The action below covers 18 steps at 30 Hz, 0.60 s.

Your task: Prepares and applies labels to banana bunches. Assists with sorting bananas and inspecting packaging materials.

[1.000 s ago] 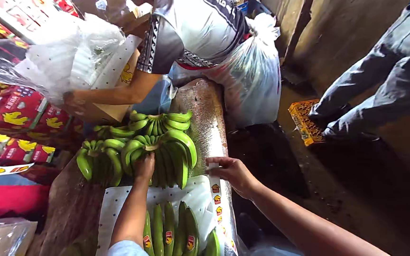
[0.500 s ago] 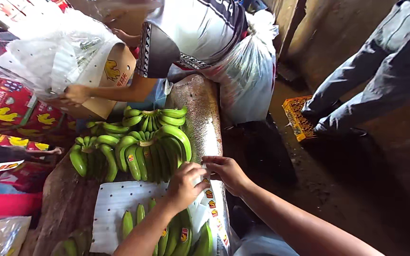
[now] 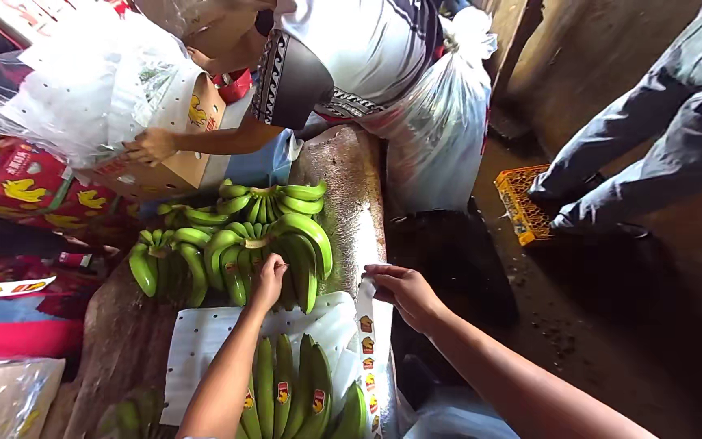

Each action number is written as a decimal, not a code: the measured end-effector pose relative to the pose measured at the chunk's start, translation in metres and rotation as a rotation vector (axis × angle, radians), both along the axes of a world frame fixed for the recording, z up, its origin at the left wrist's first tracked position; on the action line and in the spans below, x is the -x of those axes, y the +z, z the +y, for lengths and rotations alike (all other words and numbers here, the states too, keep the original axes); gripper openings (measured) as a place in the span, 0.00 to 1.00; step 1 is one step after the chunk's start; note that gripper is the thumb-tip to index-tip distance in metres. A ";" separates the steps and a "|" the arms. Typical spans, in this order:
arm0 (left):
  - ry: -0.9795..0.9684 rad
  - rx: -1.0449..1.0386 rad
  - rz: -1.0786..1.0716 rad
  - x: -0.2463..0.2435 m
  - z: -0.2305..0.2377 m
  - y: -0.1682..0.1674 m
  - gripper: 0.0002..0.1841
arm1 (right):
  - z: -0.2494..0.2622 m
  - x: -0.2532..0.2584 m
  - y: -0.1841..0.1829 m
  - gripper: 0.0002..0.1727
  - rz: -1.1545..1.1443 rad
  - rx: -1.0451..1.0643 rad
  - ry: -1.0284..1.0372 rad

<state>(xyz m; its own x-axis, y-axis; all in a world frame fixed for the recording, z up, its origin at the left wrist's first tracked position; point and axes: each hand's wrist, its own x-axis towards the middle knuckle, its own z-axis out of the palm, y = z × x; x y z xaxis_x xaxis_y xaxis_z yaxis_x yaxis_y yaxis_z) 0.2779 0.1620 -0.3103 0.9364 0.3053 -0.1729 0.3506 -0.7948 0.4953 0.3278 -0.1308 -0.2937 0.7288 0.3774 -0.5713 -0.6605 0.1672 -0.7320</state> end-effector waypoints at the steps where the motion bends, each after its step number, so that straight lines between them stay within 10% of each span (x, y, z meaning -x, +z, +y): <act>1: -0.024 -0.078 0.058 -0.006 0.009 -0.006 0.15 | 0.000 0.001 0.001 0.10 -0.025 0.006 0.036; 6: -0.015 -0.441 0.276 -0.029 0.005 -0.020 0.21 | -0.003 0.006 -0.002 0.31 -0.203 0.072 0.228; 11: 0.084 -0.584 0.245 -0.023 -0.005 -0.017 0.23 | -0.008 0.010 -0.001 0.11 -0.172 0.080 0.286; 18: -0.328 0.241 -0.314 0.036 -0.100 0.031 0.11 | -0.009 0.017 0.005 0.13 -0.075 0.092 0.230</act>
<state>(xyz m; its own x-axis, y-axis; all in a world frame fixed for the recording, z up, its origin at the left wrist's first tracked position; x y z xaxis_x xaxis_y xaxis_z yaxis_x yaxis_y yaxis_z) 0.2420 0.0621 -0.2796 0.9943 -0.0268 0.1028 -0.0929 -0.6884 0.7194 0.3108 -0.1402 -0.2886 0.6711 0.4874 -0.5586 -0.6168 -0.0508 -0.7855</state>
